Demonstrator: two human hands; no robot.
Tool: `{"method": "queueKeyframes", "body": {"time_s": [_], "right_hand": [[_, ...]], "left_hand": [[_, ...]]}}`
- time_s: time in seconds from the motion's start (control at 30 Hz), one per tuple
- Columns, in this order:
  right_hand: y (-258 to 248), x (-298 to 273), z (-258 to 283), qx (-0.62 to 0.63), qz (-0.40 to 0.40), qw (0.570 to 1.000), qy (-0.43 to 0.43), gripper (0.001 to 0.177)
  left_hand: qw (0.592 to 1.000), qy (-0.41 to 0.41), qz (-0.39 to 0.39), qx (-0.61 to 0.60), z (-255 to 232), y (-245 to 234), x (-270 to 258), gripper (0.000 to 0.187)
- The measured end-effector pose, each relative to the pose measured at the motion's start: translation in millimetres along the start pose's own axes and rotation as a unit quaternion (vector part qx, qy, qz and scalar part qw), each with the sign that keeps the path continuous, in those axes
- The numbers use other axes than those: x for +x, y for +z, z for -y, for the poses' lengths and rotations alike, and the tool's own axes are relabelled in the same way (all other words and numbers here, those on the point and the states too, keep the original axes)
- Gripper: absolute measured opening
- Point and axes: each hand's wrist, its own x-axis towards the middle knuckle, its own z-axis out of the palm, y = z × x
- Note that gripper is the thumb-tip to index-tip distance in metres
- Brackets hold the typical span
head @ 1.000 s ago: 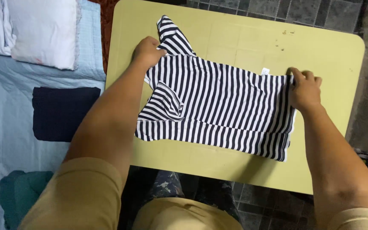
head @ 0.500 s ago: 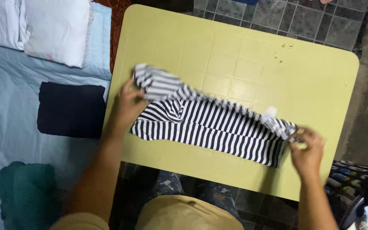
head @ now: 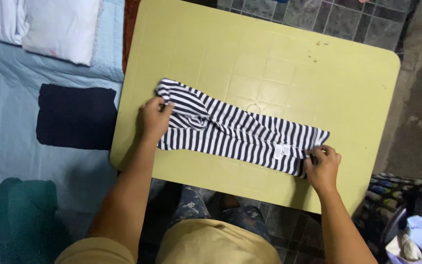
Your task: Fold various pieces of clothing from a laundry pile and place them on a bed.
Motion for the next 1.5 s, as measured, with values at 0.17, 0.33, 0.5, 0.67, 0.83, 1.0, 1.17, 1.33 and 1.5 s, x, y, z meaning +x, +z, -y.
{"method": "queueKeyframes", "body": {"time_s": [0.17,0.33,0.5,0.67,0.83,1.0,1.17,1.33,1.5], "right_hand": [[-32,5,10,0.072,-0.053,0.995,0.044,0.018],[-32,8,0,-0.044,-0.02,0.999,0.006,0.023],[-23,3,15,-0.024,0.085,0.996,0.01,0.019],[-6,-14,-1,-0.03,0.064,0.998,0.003,0.021],[-13,-12,19,-0.016,0.044,0.998,0.051,0.02],[9,-7,13,0.063,-0.044,0.974,0.211,0.055],[41,4,6,0.049,-0.044,0.953,0.297,0.068],[44,14,1,0.044,-0.014,0.94,0.337,0.066],[46,16,-9,-0.007,-0.013,0.941,0.339,0.063]], "left_hand": [[0.939,-0.143,0.119,-0.29,-2,-25,-13,0.021],[0.899,-0.088,0.161,-0.397,37,-12,-30,0.036],[0.877,-0.23,0.168,-0.388,23,-8,-27,0.025],[0.935,-0.188,0.143,-0.264,50,4,-22,0.017],[0.983,-0.115,0.143,-0.011,-7,-30,-25,0.024],[0.987,0.114,0.008,0.117,-38,-22,-37,0.055],[0.945,0.188,0.161,0.213,-28,9,-46,0.073],[0.963,0.19,0.117,0.15,-29,14,-33,0.072],[0.949,0.183,0.164,0.199,-25,24,-19,0.069]]}}
